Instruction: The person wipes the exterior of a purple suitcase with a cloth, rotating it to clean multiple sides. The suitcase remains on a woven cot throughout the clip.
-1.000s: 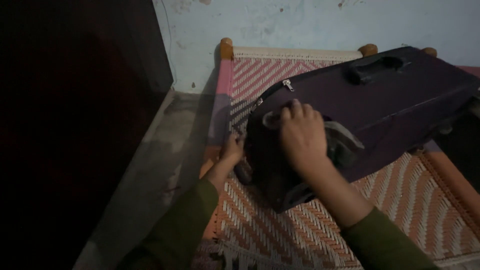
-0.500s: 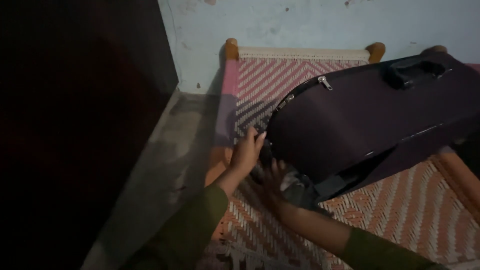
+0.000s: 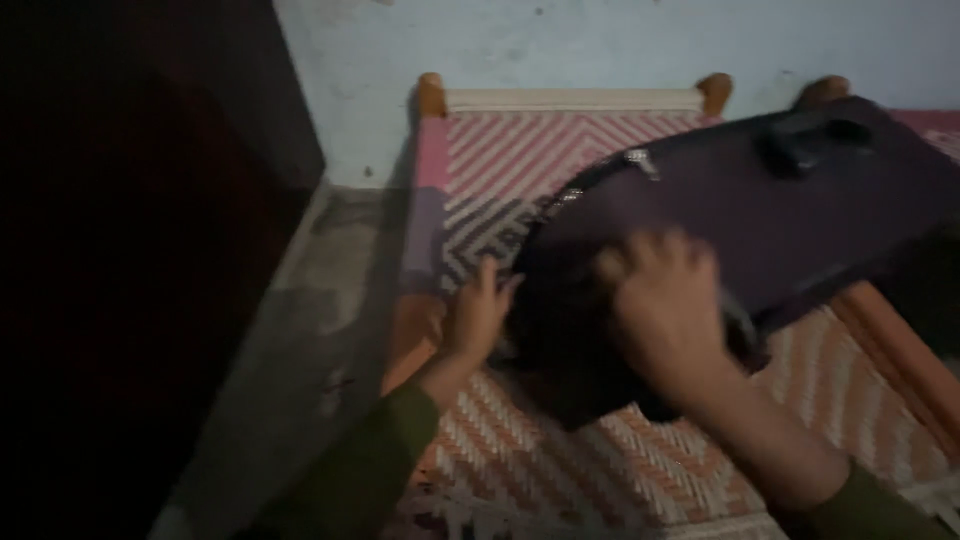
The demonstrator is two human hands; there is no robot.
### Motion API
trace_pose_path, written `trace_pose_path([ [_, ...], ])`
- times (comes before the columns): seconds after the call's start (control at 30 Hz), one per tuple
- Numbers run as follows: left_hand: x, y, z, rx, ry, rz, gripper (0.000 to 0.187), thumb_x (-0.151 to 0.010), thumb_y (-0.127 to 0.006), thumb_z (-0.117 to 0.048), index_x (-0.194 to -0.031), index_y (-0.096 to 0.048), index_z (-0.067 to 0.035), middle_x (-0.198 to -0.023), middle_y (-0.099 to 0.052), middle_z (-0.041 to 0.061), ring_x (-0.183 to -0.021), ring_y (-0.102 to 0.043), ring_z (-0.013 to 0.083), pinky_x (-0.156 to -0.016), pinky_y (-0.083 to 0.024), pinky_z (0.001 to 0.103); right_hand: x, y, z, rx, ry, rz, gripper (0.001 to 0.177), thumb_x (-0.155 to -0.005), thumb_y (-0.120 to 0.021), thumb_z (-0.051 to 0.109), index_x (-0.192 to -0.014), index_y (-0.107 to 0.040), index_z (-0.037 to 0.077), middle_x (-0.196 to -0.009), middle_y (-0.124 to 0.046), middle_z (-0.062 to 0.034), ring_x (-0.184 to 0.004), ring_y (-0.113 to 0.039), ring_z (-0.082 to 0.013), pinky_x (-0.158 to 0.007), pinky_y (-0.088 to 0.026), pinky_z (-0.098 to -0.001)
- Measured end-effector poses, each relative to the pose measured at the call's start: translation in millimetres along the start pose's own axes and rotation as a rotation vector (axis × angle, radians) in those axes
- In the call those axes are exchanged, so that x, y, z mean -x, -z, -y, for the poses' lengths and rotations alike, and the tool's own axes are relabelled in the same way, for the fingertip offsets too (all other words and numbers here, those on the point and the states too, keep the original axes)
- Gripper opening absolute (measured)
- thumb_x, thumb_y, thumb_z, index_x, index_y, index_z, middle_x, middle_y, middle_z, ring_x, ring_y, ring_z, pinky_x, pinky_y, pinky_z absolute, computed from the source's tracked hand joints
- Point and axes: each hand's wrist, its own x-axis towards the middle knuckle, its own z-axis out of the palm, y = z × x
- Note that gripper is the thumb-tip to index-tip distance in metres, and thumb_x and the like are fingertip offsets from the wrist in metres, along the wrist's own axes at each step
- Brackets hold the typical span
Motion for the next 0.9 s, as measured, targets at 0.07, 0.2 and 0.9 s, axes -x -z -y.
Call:
trace_pose_path([
  [0.07,-3,-17,21,-0.006,-0.051,-0.135,0.045,-0.101,-0.061,-0.045,-0.123,-0.053,-0.006,-0.088,-0.071,0.022,-0.073,-0.069,0.0399,-0.062,-0.054,0.049,-5,-18,-54,0.016,-0.092,-0.141,0.033,-0.081,-0.07,0.014,-0.114,-0.072,0.016,-0.121,-0.063,-0.0111,-0.115,-0.056,-0.0328,-0.093,-0.045,-0.0479],
  [0.2,3,4,18,-0.031,-0.106,-0.228,0.048,-0.1,-0.061,-0.045,-0.125,-0.054,-0.003,-0.101,-0.072,0.023,-0.082,-0.07,0.0414,-0.063,-0.055,0.049,3,-36,-156,-0.14,-0.344,-0.442,0.03,-0.082,-0.077,0.009,-0.112,-0.077,0.009,-0.123,-0.067,-0.0173,-0.112,-0.059,-0.0387,-0.093,-0.05,-0.0479],
  [0.9,6,8,-7,0.416,-0.239,-0.123,0.026,-0.109,-0.058,-0.031,-0.111,-0.051,-0.006,-0.098,-0.06,0.013,-0.083,-0.064,0.0277,-0.073,-0.053,0.041,-27,-102,-194,-0.298,-0.423,-0.116,0.027,-0.093,-0.063,0.022,-0.114,-0.075,0.011,-0.115,-0.071,-0.0149,-0.109,-0.062,-0.0391,-0.095,-0.051,-0.0499],
])
